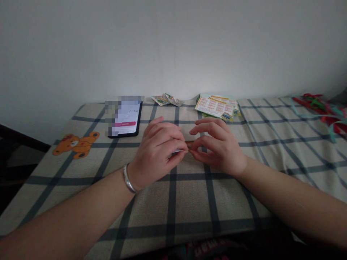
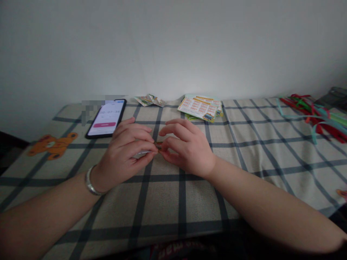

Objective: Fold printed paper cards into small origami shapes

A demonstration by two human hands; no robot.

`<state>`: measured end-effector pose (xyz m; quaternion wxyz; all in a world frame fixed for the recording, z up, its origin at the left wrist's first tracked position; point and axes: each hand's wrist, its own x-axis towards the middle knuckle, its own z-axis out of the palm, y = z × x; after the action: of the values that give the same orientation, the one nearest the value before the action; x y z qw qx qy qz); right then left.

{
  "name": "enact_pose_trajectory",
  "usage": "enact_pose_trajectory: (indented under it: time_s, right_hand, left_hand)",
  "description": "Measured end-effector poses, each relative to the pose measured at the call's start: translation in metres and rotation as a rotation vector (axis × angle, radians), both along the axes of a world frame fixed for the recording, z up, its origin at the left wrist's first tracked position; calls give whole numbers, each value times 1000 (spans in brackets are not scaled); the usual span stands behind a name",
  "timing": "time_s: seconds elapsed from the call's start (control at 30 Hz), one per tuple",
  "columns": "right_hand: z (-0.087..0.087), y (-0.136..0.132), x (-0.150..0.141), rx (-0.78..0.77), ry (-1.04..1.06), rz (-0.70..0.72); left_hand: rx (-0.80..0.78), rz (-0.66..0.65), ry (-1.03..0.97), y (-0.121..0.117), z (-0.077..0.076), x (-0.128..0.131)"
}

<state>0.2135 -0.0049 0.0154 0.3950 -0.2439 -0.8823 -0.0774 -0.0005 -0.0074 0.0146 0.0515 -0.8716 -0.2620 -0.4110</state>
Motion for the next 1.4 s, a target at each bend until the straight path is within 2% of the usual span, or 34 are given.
enact_pose_trajectory:
  time_s: [0.3,0.63,0.8,1.07,1.4]
  right_hand:
    - [-1,2,3,82,-52,-38]
    - [-1,-2,1,45,-27,-38]
    - [-1,5,5,59,-21,-57]
    - [0,13,11,-91,13,-74]
    - [-6,11,9,-155,3,-95]
  left_hand:
    - [-32,10,-5,0,0,-1]
    - [-44,-23,-3,1,-3,-2]
    - [-87,32,8,1,-5,-3]
    - [-196,92,-3,6,-6,-6]
    - [-174,99,-2,8,-7,-5]
